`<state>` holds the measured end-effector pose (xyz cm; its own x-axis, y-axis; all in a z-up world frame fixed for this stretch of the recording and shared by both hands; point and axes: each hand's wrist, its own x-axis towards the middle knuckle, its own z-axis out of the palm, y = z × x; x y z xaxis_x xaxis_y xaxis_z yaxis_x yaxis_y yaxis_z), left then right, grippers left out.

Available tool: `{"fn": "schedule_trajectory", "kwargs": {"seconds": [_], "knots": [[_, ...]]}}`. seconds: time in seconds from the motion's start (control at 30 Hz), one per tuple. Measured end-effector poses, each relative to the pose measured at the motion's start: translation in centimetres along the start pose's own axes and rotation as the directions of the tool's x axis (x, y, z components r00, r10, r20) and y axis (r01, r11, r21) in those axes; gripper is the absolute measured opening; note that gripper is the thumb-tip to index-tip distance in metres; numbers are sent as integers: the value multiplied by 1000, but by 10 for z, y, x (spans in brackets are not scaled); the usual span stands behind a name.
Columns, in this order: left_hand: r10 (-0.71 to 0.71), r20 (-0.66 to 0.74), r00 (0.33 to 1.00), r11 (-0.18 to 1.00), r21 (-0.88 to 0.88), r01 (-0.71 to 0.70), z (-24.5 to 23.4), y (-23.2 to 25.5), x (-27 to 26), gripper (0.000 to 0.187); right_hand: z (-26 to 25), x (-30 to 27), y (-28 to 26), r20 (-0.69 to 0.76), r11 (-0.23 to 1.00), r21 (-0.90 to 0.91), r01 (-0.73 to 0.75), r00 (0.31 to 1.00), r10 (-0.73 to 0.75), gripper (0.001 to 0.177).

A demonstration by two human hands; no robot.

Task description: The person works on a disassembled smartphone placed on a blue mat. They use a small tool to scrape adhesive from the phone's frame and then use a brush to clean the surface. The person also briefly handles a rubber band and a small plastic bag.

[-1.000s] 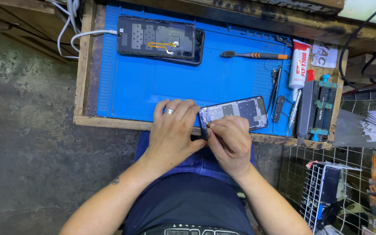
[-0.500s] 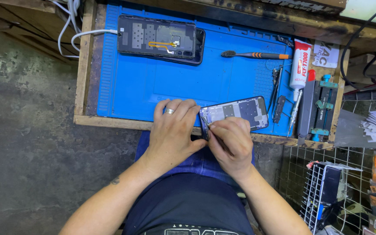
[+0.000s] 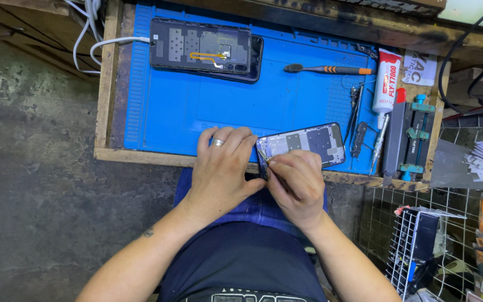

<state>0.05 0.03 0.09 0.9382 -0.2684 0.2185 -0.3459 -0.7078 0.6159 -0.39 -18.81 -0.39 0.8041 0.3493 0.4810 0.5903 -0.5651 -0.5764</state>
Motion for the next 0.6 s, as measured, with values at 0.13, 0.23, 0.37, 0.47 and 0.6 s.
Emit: {"fn": "schedule_trajectory", "kwargs": {"seconds": [0.13, 0.23, 0.37, 0.47, 0.6], "knots": [[-4, 12, 1000, 1000, -6, 4, -1, 0, 0, 74, 2, 1, 0, -10, 1000, -10, 8, 1000, -8, 20], [8, 3, 1000, 1000, -1, -8, 0, 0, -1, 75, 3, 0, 0, -17, 1000, -6, 1, 1000, -1, 19], [5, 15, 1000, 1000, 1, -5, -1, 1, 1, 75, 3, 0, -1, -26, 1000, -5, 4, 1000, -4, 19], [1, 11, 1000, 1000, 1, -1, 0, 1, 0, 75, 5, 0, -1, -23, 1000, -18, 10, 1000, -10, 19], [2, 2, 1000, 1000, 7, -2, 1, -1, 0, 76, 4, 0, -1, -15, 999, -31, 20, 1000, -20, 20]]}}
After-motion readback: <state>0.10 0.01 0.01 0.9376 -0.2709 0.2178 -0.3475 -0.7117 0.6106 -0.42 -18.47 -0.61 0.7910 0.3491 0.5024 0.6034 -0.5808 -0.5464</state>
